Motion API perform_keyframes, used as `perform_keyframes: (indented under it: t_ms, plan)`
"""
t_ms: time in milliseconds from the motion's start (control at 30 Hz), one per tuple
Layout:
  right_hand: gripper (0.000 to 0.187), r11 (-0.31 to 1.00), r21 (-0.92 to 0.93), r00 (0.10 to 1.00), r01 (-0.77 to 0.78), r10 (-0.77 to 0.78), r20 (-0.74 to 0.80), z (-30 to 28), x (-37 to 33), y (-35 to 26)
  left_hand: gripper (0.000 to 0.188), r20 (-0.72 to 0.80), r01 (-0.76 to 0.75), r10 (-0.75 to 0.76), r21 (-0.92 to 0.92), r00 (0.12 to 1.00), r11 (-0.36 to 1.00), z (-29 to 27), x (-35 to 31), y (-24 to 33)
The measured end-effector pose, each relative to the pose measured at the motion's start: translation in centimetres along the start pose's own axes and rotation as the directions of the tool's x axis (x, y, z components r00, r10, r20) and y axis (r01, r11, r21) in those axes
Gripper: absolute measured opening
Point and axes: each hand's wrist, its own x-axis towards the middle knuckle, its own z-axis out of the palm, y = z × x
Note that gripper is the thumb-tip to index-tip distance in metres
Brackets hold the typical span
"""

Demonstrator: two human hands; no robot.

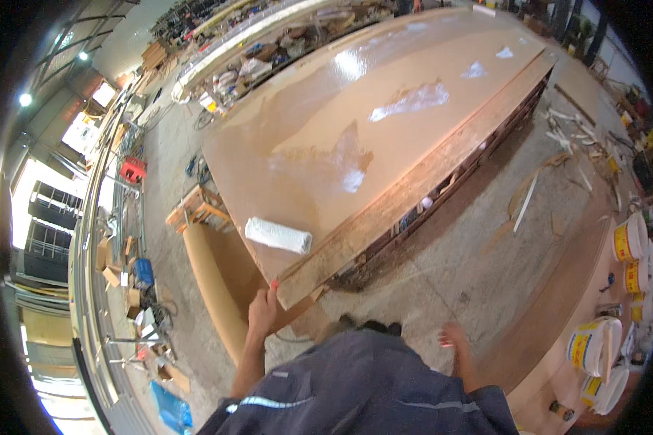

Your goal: The person applies a clear adhesive to a large wooden board using a paint roller. They then unroll a textured fabric sheet and lay it over the glued surface, smoothing it down with a wooden tool to adhere it to the board.

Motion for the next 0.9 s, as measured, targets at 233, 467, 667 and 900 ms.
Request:
perform_keyframes:
  t_ms: [233, 467, 667, 900]
  plan:
    - [0.031, 0.944, 0.315, 0.853, 0.095, 0.086, -0.515, -8.7, -16.4, 2.8, 0.057, 0.102, -0.08, 0.06, 0.201, 0.993, 0.976, -1.3, 12.0, 1.9]
    - [0.029, 0.862, 0.438, 0.756, 0.255, 0.105, -0.647, 1.0, -23.4, 11.5, 0.08, 0.379, -0.073, 0.001, 0.176, 0.925, 0.982, 1.6, 34.1, 19.5]
    - [0.028, 0.778, 0.599, 0.788, 0.188, 0.244, -0.565, 12.1, -24.8, 9.0, 0.076, 0.385, -0.218, 0.164, 0.1, 0.908, 0.971, 8.8, 48.5, 36.6]
    - [0.027, 0.753, 0.612, 0.873, 0.242, 0.107, -0.476, 12.8, -18.4, 2.6, 0.076, 0.247, -0.385, 0.342, 0.149, 0.906, 0.911, 11.0, 51.3, 36.6]
